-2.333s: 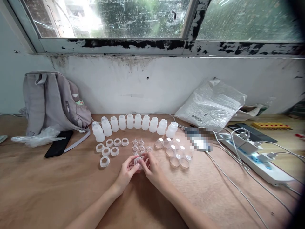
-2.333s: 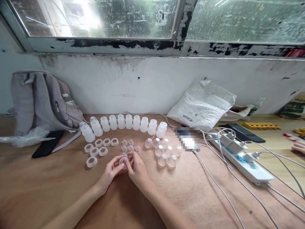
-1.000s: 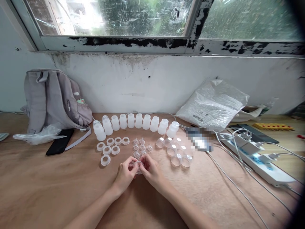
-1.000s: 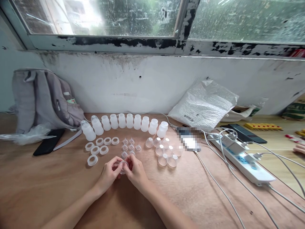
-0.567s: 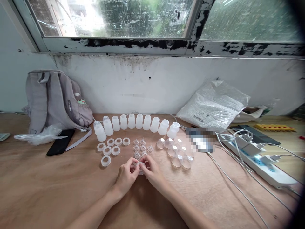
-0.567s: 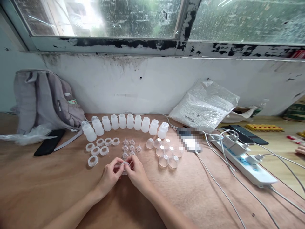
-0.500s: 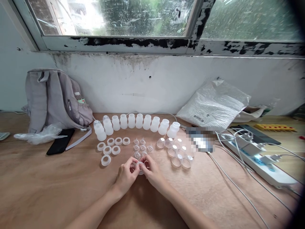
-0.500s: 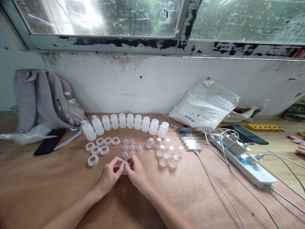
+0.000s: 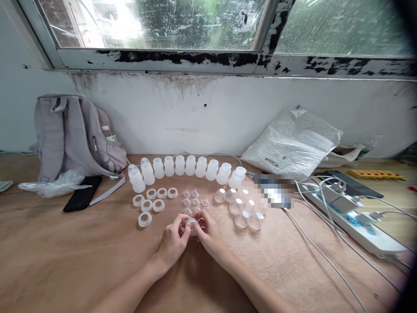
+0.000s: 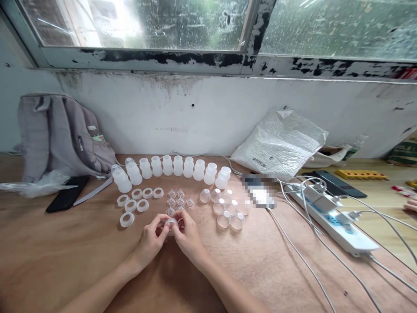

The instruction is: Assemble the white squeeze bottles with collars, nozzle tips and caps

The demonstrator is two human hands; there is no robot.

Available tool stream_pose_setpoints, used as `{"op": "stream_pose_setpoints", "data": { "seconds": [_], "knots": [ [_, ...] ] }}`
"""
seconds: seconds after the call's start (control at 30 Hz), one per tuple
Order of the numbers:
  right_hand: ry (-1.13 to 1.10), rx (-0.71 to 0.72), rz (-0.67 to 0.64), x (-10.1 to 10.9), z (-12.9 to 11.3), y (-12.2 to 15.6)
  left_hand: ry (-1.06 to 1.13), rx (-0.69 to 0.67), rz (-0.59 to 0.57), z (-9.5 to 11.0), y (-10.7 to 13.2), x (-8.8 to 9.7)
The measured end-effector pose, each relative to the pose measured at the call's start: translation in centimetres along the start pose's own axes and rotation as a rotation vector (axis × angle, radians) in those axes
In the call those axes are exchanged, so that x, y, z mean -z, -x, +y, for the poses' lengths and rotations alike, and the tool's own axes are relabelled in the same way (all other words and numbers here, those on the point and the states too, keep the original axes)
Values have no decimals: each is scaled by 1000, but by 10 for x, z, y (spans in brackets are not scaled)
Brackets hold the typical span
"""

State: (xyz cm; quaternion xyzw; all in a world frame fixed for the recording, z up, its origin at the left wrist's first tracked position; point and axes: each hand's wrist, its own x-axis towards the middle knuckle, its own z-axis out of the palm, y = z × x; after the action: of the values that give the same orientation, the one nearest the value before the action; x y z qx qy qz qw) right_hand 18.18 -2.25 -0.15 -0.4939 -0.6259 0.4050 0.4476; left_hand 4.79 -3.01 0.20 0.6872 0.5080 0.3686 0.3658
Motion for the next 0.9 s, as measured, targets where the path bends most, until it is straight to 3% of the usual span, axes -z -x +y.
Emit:
{"op": "stream_pose_setpoints", "data": {
  "seconds": [0.5, 0.9],
  "knots": [
    [96, 29, 54, 1, 9, -5, -42, -156, -48, -2, 1, 1],
    [316, 114, 29, 3, 15, -7, 25, -67, -88, -4, -1, 3]
  ]
}}
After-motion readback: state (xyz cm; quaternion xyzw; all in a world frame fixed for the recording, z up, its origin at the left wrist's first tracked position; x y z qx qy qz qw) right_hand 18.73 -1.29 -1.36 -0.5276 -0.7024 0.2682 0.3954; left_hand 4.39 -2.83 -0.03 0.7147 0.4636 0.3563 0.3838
